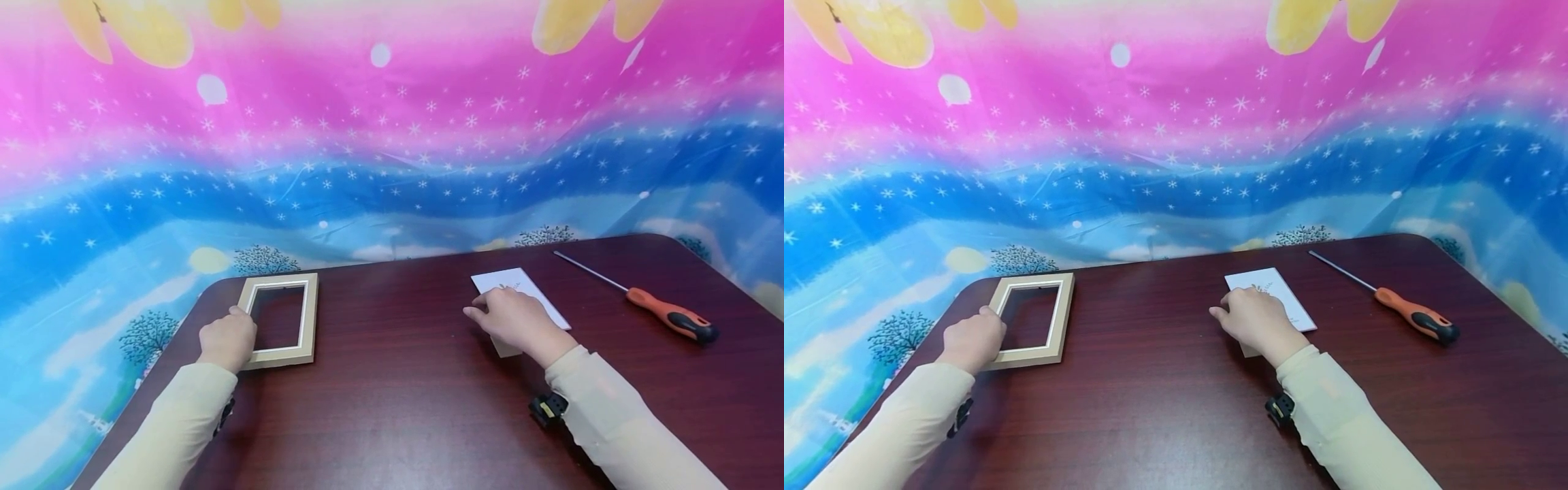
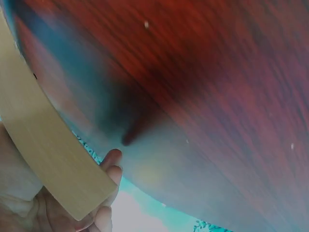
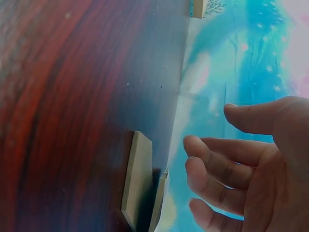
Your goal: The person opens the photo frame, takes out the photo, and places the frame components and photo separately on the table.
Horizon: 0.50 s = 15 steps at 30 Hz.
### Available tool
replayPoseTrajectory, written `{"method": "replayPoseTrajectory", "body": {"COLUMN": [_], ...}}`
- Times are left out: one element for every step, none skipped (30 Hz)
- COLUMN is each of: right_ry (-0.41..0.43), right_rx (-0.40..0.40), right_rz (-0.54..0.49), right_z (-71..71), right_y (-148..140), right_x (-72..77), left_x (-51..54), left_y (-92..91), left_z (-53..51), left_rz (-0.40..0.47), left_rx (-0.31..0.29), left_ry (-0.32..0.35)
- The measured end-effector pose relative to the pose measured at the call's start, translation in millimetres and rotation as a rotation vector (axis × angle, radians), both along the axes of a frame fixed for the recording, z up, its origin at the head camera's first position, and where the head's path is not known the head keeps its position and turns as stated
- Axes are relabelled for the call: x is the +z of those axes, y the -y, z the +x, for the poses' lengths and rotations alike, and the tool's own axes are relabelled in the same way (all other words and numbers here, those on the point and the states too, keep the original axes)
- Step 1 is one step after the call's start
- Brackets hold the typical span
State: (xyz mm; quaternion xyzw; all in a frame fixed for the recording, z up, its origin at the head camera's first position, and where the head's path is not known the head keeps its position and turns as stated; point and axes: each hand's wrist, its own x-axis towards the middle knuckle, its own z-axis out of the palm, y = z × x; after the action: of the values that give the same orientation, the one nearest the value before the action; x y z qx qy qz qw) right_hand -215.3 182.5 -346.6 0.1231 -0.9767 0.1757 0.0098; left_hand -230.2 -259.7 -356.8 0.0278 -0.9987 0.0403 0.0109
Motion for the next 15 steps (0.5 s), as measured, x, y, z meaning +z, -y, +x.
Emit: {"method": "replayPoseTrajectory", "body": {"right_ry": [0.001, 0.003, 0.003, 0.002, 0.002, 0.003, 0.005, 0.007, 0.008, 0.009, 0.01, 0.014, 0.017, 0.019, 0.022], "right_rx": [-0.001, -0.001, -0.001, 0.0, 0.001, 0.003, 0.004, 0.007, 0.009, 0.01, 0.01, 0.008, 0.007, 0.006, 0.003], "right_rz": [0.0, 0.0, 0.001, 0.002, 0.002, 0.002, 0.003, 0.003, 0.003, 0.002, 0.003, 0.003, 0.003, 0.004, 0.004], "right_z": [-0.1, -0.2, -0.2, -0.1, -0.1, 0.0, 0.1, 0.0, 0.0, 0.0, 0.0, 0.0, 0.0, -0.1, -0.1], "right_y": [-0.4, -0.7, -1.0, -1.3, -1.3, -1.3, -1.2, -1.1, -1.0, -0.9, -0.9, -1.1, -1.1, -1.2, -1.4], "right_x": [0.2, 0.5, 0.8, 1.0, 1.3, 1.6, 1.8, 2.0, 2.1, 2.4, 2.7, 3.1, 3.3, 3.5, 3.7], "left_x": [0.1, 0.1, 0.3, 0.4, 0.4, 0.5, 0.7, 0.8, 0.8, 0.7, 0.5, 0.5, 0.1, -0.1, 0.0], "left_y": [0.7, 1.2, 1.4, 1.6, 1.6, 1.6, 1.5, 1.4, 1.4, 1.6, 1.6, 1.4, 1.6, 1.7, 1.6], "left_z": [-0.7, -1.3, -1.6, -1.9, -2.0, -2.1, -2.1, -2.0, -1.9, -2.0, -2.0, -2.1, -2.0, -1.8, -1.5], "left_rz": [-0.005, -0.008, -0.011, -0.014, -0.019, -0.024, -0.031, -0.037, -0.044, -0.054, -0.055, -0.051, -0.045, -0.034, -0.026], "left_rx": [0.001, 0.004, 0.007, 0.01, 0.012, 0.014, 0.015, 0.018, 0.019, 0.019, 0.021, 0.029, 0.038, 0.048, 0.056], "left_ry": [0.003, 0.006, 0.007, 0.007, 0.006, 0.005, 0.005, 0.003, 0.002, 0.003, 0.0, -0.003, -0.005, -0.012, -0.018]}}
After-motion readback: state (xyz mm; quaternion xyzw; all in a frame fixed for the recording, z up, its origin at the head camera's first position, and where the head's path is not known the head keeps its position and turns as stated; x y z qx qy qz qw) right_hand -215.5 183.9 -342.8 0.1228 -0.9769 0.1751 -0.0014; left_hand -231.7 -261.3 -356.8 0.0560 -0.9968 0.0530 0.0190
